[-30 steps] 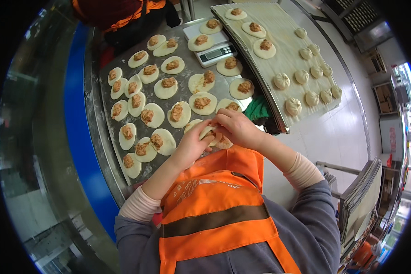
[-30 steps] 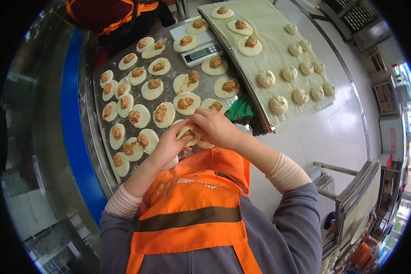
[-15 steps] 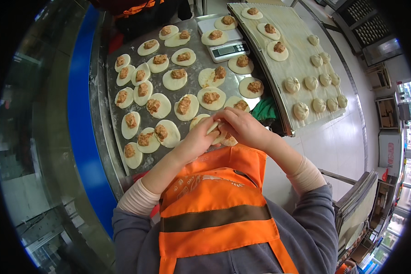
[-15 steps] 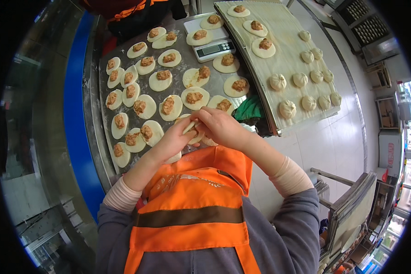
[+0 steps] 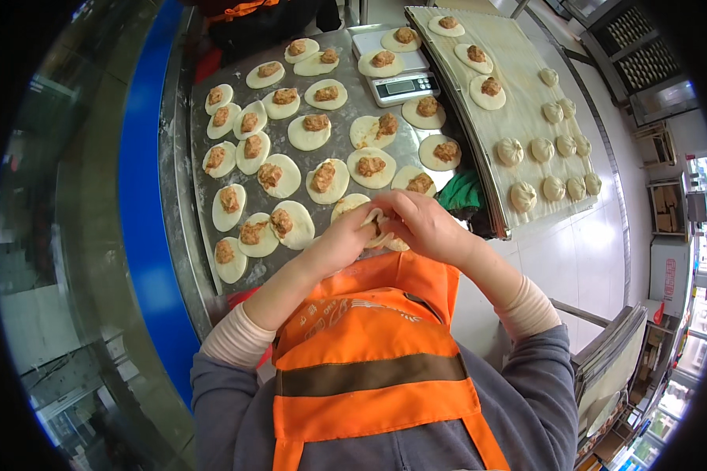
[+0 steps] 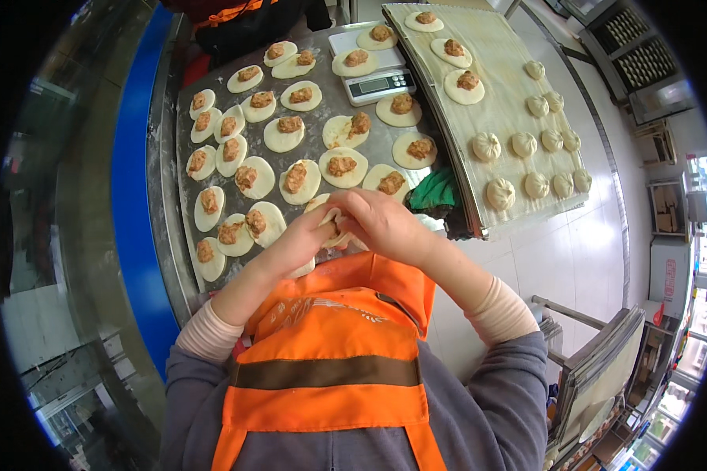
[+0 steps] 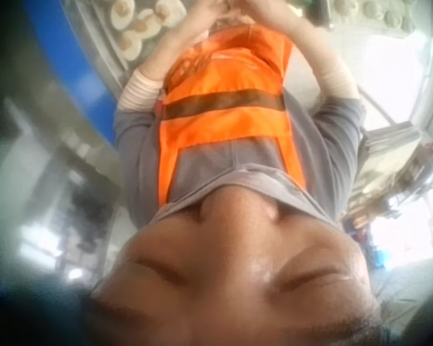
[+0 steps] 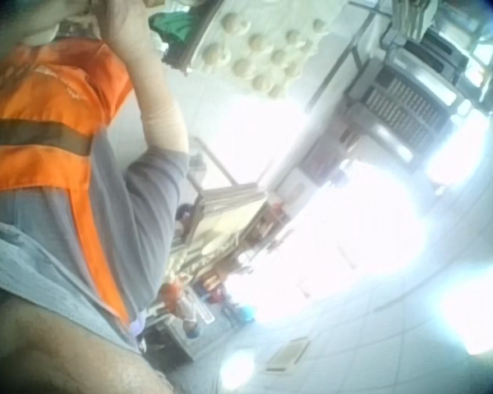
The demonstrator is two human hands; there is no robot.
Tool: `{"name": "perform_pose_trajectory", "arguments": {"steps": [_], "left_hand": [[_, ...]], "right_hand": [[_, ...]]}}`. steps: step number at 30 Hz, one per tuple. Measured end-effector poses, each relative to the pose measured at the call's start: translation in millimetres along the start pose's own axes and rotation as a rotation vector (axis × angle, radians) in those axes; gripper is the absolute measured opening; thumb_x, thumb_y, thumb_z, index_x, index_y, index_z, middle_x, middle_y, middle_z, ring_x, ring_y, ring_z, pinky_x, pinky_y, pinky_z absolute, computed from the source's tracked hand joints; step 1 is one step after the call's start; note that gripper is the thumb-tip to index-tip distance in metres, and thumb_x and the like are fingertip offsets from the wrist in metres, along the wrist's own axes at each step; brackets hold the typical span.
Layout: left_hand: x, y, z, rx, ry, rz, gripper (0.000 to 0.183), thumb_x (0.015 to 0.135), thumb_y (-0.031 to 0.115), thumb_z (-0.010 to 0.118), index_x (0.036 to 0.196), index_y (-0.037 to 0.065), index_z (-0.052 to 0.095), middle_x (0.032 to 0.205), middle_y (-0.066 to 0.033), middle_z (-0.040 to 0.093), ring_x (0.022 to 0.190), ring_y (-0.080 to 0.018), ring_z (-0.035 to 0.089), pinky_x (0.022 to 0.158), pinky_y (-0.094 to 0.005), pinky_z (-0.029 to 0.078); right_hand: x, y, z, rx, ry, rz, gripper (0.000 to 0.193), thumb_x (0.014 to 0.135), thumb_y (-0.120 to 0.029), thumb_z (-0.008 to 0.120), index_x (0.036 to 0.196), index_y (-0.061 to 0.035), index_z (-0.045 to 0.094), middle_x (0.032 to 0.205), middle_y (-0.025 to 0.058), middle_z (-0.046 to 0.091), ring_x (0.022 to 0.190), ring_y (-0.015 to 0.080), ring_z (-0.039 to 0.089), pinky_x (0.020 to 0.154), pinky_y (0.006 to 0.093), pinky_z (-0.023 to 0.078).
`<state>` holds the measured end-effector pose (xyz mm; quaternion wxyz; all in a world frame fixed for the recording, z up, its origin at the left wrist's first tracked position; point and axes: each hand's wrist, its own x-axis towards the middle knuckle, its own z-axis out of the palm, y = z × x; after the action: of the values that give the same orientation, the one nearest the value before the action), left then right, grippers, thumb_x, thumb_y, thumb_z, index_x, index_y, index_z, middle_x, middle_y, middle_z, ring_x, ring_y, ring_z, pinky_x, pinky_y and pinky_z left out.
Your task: The person repeatedly picks up round dough pieces with filling from a conveyor belt, folds and pleats them by hand into buns, and places the finished buns onto a nearby tray. The process is continuous and repetitive throughout the clip.
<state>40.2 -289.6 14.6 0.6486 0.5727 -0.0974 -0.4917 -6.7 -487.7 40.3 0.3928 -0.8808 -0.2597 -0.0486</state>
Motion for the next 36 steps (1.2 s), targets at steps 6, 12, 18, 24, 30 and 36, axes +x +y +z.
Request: {"name": "perform_pose_trajectory", "arguments": {"steps": [6,12,18,24,30,36], "left_hand": [[-2.3,-11.0,3.3,-0.003,0.152,0.12,0.04,0.102,0.011,0.04,0.142,0.009,0.042,0.12,-0.0052,0.058,0.097,-0.0111,0.058,0.078,-0.0265,0.05],[-1.4,-10.5,13.7,-0.002,0.212,0.159,0.041,0.103,0.015,0.037,0.143,0.007,0.04,0.119,-0.0055,0.057,0.104,-0.0136,0.058,0.084,-0.0286,0.051],[5.9,-12.1,7.9,-0.348,0.138,0.154,0.042,0.107,0.036,0.03,0.133,0.007,0.045,0.116,-0.0053,0.06,0.098,-0.0136,0.061,0.076,-0.0317,0.054],[5.5,9.5,-1.9,-0.392,0.288,0.222,0.051,0.101,0.056,0.041,0.106,0.008,0.058,0.087,-0.0028,0.06,0.071,-0.0106,0.058,0.06,-0.0239,0.047],[0.5,44.7,-39.5,-0.138,0.188,0.259,0.047,0.104,0.05,0.036,0.107,0.009,0.058,0.079,0.0018,0.053,0.061,-0.0084,0.046,0.053,-0.0227,0.038],[-9.7,34.0,-22.1,-0.218,0.229,0.297,0.053,0.104,0.053,0.031,0.121,0.008,0.053,0.085,0.0012,0.052,0.063,-0.0065,0.042,0.05,-0.0219,0.032]], "right_hand": [[4.1,6.5,0.8,-0.197,0.053,-0.007,0.026,0.075,-0.002,0.066,0.099,-0.0013,0.056,0.088,0.0127,0.058,0.082,0.0342,0.06,0.069,0.0417,0.05],[8.7,5.2,-0.8,-0.156,-0.007,0.003,0.033,0.069,-0.004,0.07,0.099,-0.0025,0.057,0.09,0.0114,0.058,0.085,0.033,0.06,0.073,0.0414,0.05],[18.2,9.0,0.2,-0.215,0.08,0.029,0.013,0.08,-0.002,0.067,0.091,-0.003,0.059,0.085,0.0113,0.059,0.079,0.0318,0.06,0.068,0.0397,0.05],[50.6,-1.3,-14.9,-0.259,0.031,-0.129,0.024,0.077,-0.007,0.061,0.101,-0.0076,0.058,0.086,0.0084,0.057,0.081,0.0302,0.06,0.069,0.0397,0.05],[82.3,-18.4,-16.4,-0.251,0.149,-0.258,0.016,0.078,-0.006,0.064,0.093,-0.0052,0.06,0.085,0.0083,0.057,0.078,0.0292,0.059,0.067,0.0389,0.049],[79.9,-13.8,-18.9,-0.284,0.144,-0.282,0.013,0.079,-0.005,0.066,0.09,-0.0069,0.059,0.086,0.0072,0.057,0.079,0.0294,0.059,0.067,0.0386,0.048]]}}
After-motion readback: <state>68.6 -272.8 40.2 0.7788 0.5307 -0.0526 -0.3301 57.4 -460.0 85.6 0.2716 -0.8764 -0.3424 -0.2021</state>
